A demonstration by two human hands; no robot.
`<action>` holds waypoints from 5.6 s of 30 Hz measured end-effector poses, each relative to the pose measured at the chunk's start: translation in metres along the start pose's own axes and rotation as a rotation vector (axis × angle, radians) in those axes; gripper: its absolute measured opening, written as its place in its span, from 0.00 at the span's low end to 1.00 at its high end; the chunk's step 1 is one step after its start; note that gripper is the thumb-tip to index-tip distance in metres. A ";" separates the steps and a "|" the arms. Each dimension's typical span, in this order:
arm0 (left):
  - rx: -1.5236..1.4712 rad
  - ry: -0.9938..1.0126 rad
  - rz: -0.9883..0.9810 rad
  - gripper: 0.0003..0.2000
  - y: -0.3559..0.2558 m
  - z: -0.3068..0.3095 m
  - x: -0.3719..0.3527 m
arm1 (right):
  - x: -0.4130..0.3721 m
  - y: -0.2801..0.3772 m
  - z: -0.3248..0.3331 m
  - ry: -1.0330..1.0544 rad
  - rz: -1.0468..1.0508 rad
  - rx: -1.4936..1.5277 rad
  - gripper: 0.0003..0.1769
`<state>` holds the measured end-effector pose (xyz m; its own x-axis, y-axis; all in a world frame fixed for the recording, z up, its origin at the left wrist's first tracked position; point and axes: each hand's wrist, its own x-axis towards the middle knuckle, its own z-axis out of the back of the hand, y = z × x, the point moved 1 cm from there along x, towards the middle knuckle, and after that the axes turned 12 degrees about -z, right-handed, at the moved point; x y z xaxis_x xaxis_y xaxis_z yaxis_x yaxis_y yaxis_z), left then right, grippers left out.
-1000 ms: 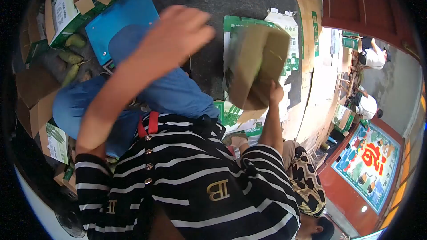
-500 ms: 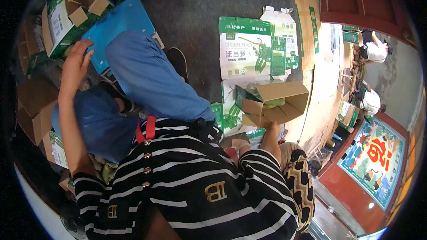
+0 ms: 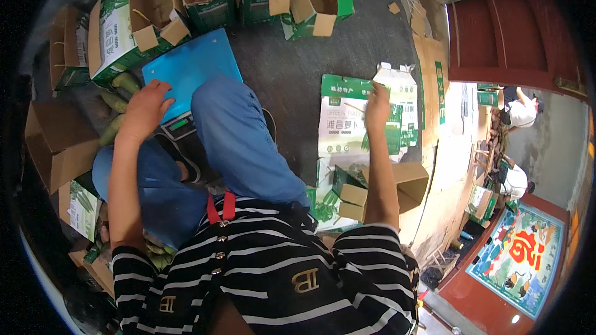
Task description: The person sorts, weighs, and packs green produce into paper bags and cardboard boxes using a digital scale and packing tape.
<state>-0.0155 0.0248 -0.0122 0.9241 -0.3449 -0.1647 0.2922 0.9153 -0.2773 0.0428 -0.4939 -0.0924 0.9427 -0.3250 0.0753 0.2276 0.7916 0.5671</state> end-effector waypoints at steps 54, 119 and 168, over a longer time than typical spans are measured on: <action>-0.045 -0.060 -0.037 0.12 0.005 -0.005 -0.013 | 0.035 -0.142 -0.014 0.297 -0.308 -0.201 0.22; -0.252 -1.075 0.227 0.18 0.030 0.027 -0.013 | -0.051 0.270 -0.078 0.525 0.413 0.192 0.16; -0.454 -1.169 0.596 0.16 0.029 0.022 0.078 | -0.103 0.279 -0.076 0.552 0.967 -0.237 0.20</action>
<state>0.0702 0.0288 -0.0120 0.6131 0.6486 0.4510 -0.1115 0.6362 -0.7634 0.0280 -0.2004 -0.0045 0.7134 0.7007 -0.0082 -0.6681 0.6837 0.2937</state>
